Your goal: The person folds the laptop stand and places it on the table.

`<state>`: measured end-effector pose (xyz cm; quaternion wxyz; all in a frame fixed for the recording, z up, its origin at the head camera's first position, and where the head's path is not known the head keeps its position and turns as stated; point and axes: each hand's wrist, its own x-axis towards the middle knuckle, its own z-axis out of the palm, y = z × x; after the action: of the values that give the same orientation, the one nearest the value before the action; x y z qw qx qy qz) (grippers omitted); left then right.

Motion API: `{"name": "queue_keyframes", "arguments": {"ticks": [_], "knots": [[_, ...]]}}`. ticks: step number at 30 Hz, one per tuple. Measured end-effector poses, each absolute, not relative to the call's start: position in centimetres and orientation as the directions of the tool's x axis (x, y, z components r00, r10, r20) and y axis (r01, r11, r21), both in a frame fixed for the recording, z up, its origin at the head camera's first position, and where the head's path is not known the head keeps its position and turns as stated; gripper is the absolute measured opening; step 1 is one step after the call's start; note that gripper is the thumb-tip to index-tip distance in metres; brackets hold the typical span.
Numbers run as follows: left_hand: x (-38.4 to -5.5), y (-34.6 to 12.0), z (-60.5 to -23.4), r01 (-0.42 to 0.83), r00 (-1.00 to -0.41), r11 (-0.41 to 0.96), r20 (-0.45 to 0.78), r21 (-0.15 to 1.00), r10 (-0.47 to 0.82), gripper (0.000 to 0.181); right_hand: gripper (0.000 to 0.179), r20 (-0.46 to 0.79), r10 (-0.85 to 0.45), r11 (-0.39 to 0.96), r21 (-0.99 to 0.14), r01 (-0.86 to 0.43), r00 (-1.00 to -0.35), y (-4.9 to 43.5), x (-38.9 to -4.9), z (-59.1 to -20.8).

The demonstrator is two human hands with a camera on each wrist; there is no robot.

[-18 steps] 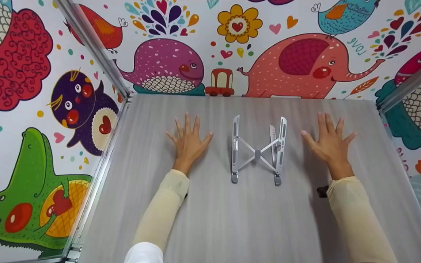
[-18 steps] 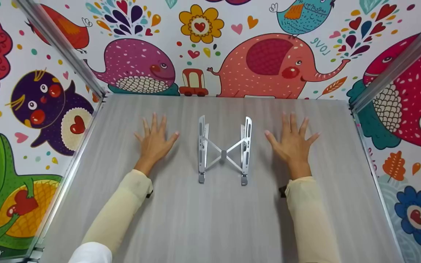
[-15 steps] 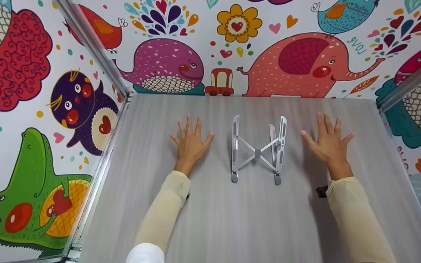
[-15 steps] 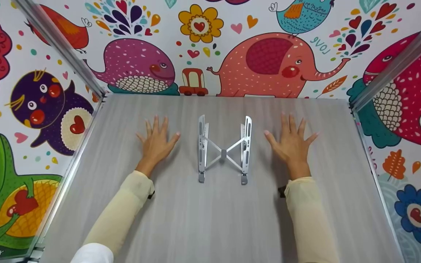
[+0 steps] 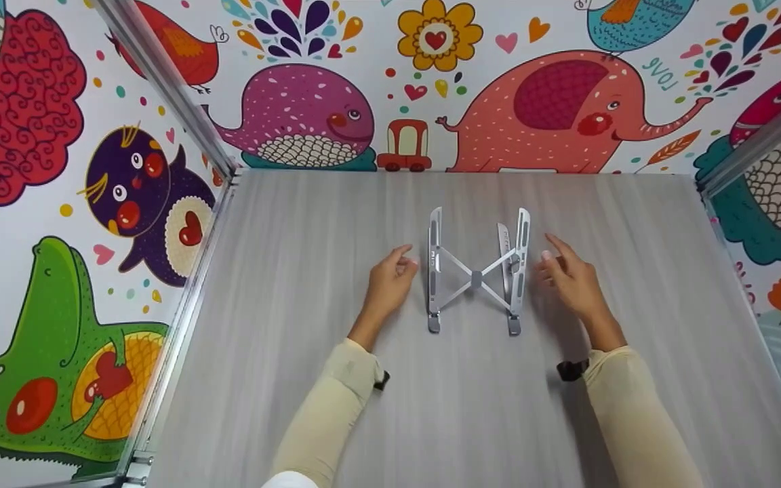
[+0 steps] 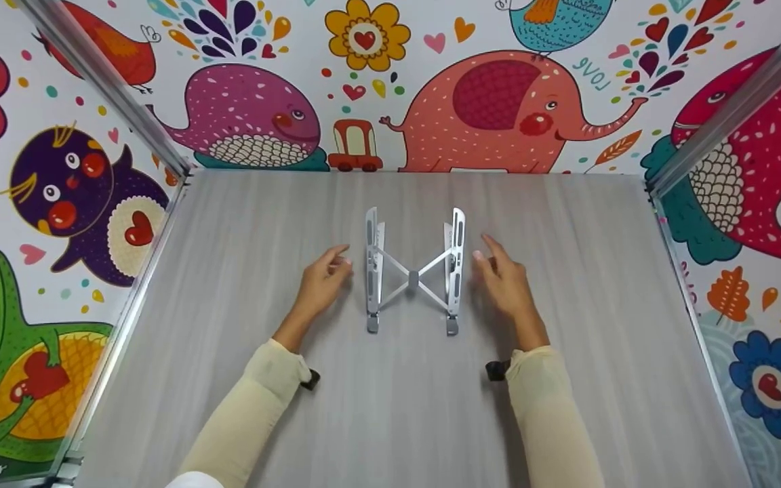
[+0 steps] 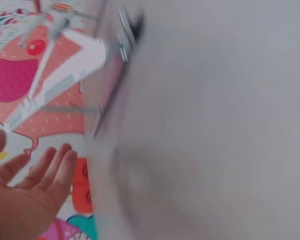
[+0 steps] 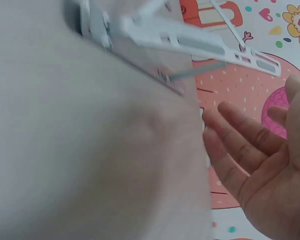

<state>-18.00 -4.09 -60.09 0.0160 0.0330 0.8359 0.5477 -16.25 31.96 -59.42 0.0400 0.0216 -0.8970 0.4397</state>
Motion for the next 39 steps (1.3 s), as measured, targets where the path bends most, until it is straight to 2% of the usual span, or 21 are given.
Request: {"name": "queue_keyframes", "arguments": {"ticks": [3, 6, 13, 17, 24, 31, 39], "knots": [[-17.3, -3.0, -60.5, -0.057, -0.996, 0.297, -0.075, 0.953, 0.049, 0.043, 0.053, 0.071, 0.009, 0.543, -0.838, -0.055, -0.997, 30.9, -16.1, -60.2], [-16.7, -2.2, -60.8, -0.111, -0.993, 0.257, -0.12, 0.96, 0.02, 0.046, 0.052, 0.064, 0.014, 0.509, -0.86, -0.048, -0.998, 30.0, -16.1, -60.8], [-16.7, -1.2, -61.8, -0.014, -1.0, 0.342, -0.014, 0.94, -0.003, 0.056, 0.062, 0.072, 0.02, 0.413, -0.909, -0.057, -0.997, 28.9, -16.2, -61.5], [-17.0, -1.3, -62.6, 0.018, -0.999, 0.276, 0.004, 0.961, 0.05, 0.062, 0.066, 0.028, -0.01, 0.385, -0.922, -0.03, -1.0, 28.2, -15.7, -60.5], [-17.0, -1.5, -63.2, 0.003, -0.996, 0.201, -0.015, 0.98, 0.087, 0.061, 0.067, -0.037, -0.018, 0.396, -0.918, 0.027, -0.999, 27.6, -15.0, -59.5], [-17.0, -1.3, -63.0, 0.034, -0.997, 0.273, 0.015, 0.961, 0.073, 0.058, 0.067, -0.02, -0.009, 0.384, -0.923, 0.015, -1.0, 27.8, -14.8, -60.0], [-17.1, -0.4, -62.6, 0.085, -0.996, 0.37, 0.065, 0.925, 0.067, 0.057, 0.067, -0.006, 0.016, 0.393, -0.919, 0.012, -1.0, 29.1, -15.9, -63.2]]}}
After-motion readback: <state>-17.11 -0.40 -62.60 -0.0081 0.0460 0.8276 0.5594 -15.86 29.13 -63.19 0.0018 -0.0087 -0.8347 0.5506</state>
